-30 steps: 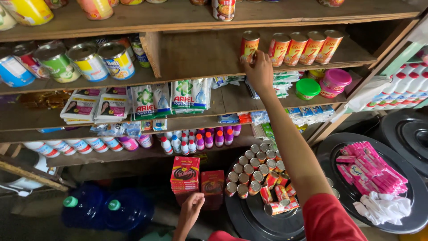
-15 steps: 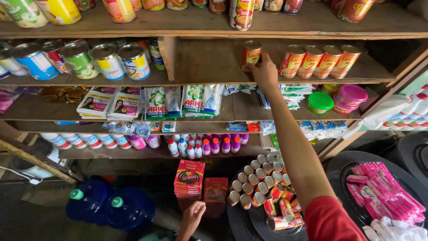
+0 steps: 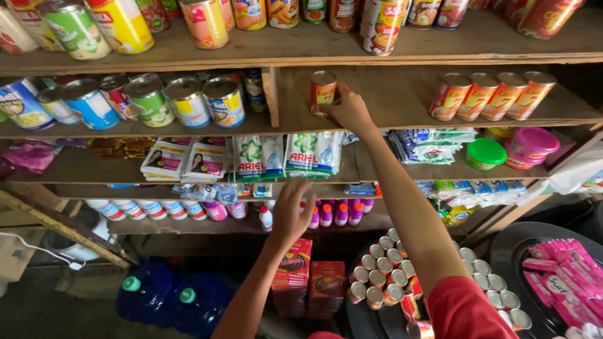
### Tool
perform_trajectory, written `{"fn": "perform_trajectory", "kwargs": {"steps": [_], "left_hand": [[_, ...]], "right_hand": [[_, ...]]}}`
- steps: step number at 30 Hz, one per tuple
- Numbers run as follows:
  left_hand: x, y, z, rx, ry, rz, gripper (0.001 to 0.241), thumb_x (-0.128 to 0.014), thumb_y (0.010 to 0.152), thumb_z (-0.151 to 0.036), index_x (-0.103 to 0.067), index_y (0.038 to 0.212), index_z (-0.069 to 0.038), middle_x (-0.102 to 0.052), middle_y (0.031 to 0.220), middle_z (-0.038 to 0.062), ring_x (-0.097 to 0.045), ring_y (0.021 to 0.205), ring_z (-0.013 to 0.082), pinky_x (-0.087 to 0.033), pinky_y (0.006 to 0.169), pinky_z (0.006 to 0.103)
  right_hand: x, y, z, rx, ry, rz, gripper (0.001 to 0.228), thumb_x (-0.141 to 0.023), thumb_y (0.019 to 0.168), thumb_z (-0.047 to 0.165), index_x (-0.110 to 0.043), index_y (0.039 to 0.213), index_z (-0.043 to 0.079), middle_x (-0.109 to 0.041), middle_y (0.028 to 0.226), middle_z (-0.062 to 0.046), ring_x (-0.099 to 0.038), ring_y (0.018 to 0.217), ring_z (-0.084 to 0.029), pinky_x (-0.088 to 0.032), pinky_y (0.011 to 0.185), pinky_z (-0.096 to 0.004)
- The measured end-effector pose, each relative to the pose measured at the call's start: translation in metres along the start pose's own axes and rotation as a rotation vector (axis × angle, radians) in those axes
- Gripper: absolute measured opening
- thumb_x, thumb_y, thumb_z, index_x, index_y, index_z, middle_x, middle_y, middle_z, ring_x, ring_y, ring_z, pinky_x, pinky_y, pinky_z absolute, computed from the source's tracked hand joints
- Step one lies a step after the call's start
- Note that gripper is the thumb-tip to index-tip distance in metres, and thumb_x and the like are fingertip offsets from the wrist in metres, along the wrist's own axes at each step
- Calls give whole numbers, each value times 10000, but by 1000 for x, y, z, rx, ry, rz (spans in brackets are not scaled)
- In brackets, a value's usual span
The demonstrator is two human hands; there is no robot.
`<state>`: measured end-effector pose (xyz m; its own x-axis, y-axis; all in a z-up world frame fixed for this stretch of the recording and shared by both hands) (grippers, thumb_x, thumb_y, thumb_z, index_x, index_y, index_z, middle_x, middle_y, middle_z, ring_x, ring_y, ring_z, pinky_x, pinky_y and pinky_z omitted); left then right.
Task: Organizing and stocking canned goods onto retail shelves.
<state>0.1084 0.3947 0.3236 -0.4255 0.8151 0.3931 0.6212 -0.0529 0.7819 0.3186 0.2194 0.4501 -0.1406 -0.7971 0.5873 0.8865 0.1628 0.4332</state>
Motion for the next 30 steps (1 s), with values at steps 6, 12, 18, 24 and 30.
{"fn": "perform_trajectory", "kwargs": {"steps": [6,12,18,24,30], "left_hand": [[-18,129,10,-161,251,-47,622,-721,920,-237,-479,1418,48,-549,1406,276,-576,1248,425,-501,1013,483],[-42,160,50,-44,346,13,852,-700,907,-367,-365,1514,128,-511,1415,321,-530,1274,460,-416,1081,526],[-47,142,59,-115,556,40,665,-663,955,-439,-501,1396,32,-542,1433,251,-472,1335,421,-314,1168,553],[-36,125,48,-97,595,117,701,-720,826,-314,-513,1414,6,-508,1454,217,-438,1381,385,-291,1168,541],[-29,118,43,-103,555,84,718,-756,782,-249,-506,1412,-14,-490,1474,231,-418,1413,389,-287,1176,529]], "right_hand": [[-7,-2,5,50,83,5,496,-873,763,321,-695,1125,32,-774,930,-123,-740,822,-193,-579,748,-352],[-20,23,-8,111,42,43,458,-844,762,272,-701,1142,58,-774,947,-127,-738,840,-228,-581,766,-374],[-48,62,7,97,-117,23,442,-802,771,284,-704,1160,98,-762,1050,-146,-722,980,-333,-563,858,-443],[-82,110,-5,-4,-212,-1,510,-808,785,342,-684,1228,121,-722,1158,-175,-674,1089,-378,-541,909,-474],[-125,188,-70,-43,-307,24,537,-754,816,407,-681,1268,125,-680,1271,-188,-641,1172,-380,-522,967,-477]]}}
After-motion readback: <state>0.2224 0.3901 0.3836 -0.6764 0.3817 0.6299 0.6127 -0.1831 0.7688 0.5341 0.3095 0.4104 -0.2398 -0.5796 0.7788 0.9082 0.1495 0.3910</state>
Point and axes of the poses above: each hand's wrist, its own y-axis towards the middle knuckle, its own x-axis out of the back of the hand, z = x × y, the point moved 2 cm from there along y, towards the middle knuckle
